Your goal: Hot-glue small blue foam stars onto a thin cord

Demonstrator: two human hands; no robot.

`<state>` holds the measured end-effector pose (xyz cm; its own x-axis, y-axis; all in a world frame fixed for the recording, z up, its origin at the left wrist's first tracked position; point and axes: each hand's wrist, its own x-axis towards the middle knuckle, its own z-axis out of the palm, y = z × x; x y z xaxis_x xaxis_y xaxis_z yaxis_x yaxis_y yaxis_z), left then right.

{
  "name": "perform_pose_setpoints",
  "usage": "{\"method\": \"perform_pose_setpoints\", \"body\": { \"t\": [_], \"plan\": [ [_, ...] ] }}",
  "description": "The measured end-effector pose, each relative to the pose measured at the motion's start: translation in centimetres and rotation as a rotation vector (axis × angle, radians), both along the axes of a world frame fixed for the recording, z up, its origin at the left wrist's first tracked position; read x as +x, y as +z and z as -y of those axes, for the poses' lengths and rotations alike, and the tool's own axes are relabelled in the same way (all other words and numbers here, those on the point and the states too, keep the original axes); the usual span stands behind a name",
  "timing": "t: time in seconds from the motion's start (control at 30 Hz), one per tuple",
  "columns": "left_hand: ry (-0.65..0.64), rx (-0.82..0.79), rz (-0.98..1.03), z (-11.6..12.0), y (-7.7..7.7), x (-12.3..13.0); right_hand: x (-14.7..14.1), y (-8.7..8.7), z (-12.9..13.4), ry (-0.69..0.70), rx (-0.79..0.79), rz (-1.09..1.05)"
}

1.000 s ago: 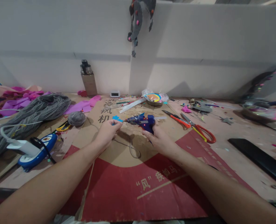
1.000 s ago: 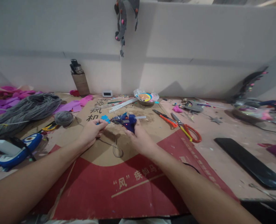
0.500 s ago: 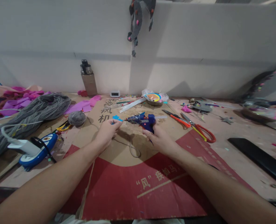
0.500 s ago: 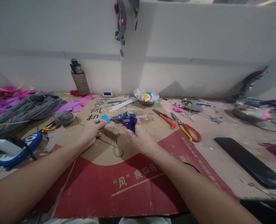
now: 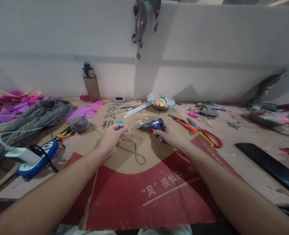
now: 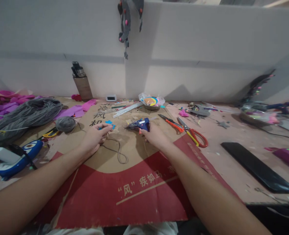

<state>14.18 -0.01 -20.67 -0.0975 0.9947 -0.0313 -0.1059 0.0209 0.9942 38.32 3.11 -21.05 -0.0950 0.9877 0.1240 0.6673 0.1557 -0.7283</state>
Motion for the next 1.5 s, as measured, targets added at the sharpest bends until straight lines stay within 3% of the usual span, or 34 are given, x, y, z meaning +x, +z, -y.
{"method": "perform_pose_setpoints", "body": {
  "t": [0.07,0.13,0.23,0.33,0.43,0.6,1.07,1.33,1.5],
  "plan": [
    [-0.022,-0.004,-0.027,0.1,0.2,0.1,0.7,0.6,-0.1,-0.09,0.124,0.221],
    [-0.061,-0.011,-0.036,0.3,0.3,0.2,0.6,1.5,0.6,-0.153,0.325,0.283],
    [-0.139,-0.031,-0.033,0.6,0.4,0.4,-0.9,2.5,2.1,0.007,0.503,0.117],
    [-0.201,-0.05,-0.045,1.1,0.7,0.9,-2.8,2.5,3.1,0.231,0.519,-0.028],
    [-0.229,-0.066,-0.066,1.6,1.2,1.3,-3.8,1.7,3.2,0.303,0.53,-0.105],
    [-0.293,-0.079,-0.078,1.9,1.4,1.7,-3.8,0.9,2.8,0.324,0.533,-0.165],
    [-0.353,-0.057,-0.195,1.9,0.6,1.4,-4.1,1.0,3.4,0.351,0.552,-0.193],
    [-0.418,-0.06,-0.225,2.0,0.6,1.5,-4.2,1.2,3.6,0.419,0.542,-0.131],
    [-0.448,-0.069,-0.18,2.5,0.9,1.6,-4.4,1.2,4.0,0.351,0.532,-0.056]
  ]
}}
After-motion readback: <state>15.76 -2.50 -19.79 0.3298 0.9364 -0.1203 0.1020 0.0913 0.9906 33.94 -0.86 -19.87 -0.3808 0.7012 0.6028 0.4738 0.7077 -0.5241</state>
